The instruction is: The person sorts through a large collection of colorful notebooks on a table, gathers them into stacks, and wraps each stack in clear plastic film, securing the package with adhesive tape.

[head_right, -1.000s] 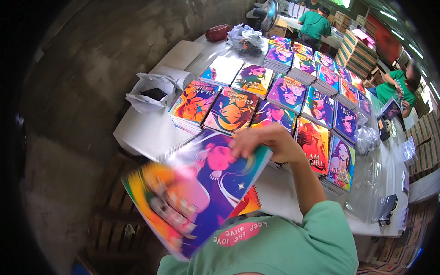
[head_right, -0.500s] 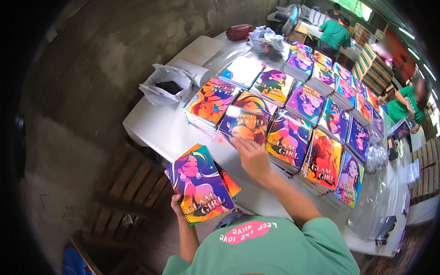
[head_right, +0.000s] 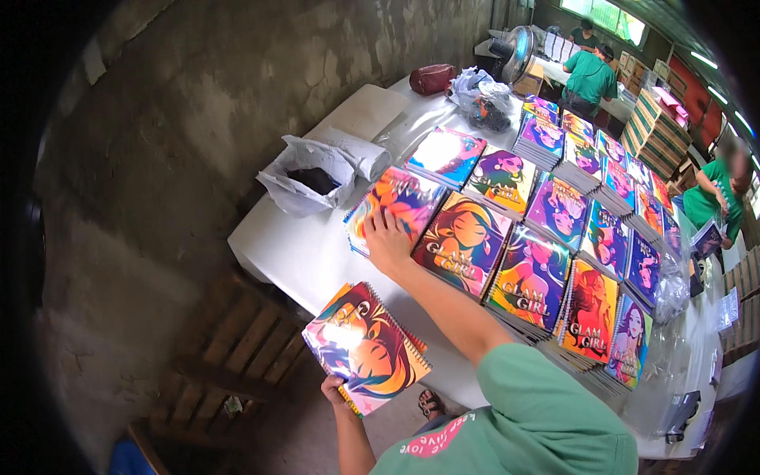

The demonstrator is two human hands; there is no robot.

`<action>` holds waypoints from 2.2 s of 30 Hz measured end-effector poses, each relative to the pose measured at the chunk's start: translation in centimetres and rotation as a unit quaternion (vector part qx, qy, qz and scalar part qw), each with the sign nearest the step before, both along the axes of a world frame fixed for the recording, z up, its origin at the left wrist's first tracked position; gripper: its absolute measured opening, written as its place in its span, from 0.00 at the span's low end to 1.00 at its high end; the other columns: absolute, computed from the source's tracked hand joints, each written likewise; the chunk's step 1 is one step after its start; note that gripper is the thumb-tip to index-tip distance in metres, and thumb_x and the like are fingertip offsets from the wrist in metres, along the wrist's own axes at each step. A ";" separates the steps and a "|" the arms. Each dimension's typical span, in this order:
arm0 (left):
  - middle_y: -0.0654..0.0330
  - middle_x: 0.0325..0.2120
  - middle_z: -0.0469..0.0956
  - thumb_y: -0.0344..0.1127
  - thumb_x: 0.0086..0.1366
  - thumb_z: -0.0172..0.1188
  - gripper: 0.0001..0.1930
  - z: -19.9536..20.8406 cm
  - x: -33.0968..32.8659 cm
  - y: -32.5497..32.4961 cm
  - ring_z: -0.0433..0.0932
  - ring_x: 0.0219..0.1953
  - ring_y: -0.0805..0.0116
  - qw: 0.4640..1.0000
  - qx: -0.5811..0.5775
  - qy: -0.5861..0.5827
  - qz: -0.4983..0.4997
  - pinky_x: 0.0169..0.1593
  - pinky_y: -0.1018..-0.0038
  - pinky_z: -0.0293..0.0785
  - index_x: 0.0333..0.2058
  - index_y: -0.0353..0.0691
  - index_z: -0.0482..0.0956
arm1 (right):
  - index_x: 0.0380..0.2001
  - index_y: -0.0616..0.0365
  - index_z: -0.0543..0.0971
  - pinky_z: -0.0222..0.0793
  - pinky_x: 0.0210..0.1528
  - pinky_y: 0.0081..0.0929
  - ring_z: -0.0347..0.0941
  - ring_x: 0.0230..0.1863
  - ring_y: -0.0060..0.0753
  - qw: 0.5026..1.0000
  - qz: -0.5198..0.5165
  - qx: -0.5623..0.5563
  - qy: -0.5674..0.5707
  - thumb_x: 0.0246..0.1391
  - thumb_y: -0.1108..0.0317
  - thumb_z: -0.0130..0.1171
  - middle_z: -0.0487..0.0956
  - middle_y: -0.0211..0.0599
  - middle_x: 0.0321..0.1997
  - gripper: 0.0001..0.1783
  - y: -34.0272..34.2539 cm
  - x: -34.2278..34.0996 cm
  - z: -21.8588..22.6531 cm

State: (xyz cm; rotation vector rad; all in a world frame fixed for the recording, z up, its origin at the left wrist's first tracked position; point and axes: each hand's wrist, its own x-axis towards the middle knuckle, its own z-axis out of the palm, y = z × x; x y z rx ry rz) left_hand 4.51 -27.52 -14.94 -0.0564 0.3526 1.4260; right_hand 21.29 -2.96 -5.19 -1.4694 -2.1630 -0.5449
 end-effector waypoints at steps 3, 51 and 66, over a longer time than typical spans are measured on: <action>0.44 0.38 0.76 0.24 0.35 0.49 0.31 0.5 -1.9 0.0 0.78 0.38 0.48 1.000 0.011 0.006 -0.016 0.48 0.56 0.75 0.46 0.26 0.69 | 0.44 0.61 0.77 0.70 0.45 0.37 0.76 0.43 0.38 0.897 0.167 -0.216 0.348 0.46 0.62 0.64 0.78 0.44 0.43 0.22 -2.6 0.7 4.8; 0.50 0.46 0.73 0.37 0.49 0.61 0.35 3.7 7.6 13.4 0.76 0.44 0.53 0.993 0.061 0.066 -0.080 0.51 0.57 0.73 0.56 0.33 0.60 | 0.36 0.58 0.76 0.74 0.29 0.27 0.77 0.32 0.33 0.982 0.112 0.111 0.107 0.38 0.77 0.56 0.79 0.35 0.35 0.15 -3.4 17.1 11.2; 0.51 0.48 0.72 0.47 0.48 0.60 0.37 8.6 13.8 11.0 0.73 0.47 0.57 0.973 0.134 0.002 -0.188 0.52 0.62 0.71 0.54 0.32 0.63 | 0.64 0.51 0.55 0.44 0.63 0.60 0.46 0.69 0.48 0.908 -0.308 -0.270 0.084 0.48 0.45 0.57 0.51 0.46 0.69 0.44 -3.1 33.3 0.8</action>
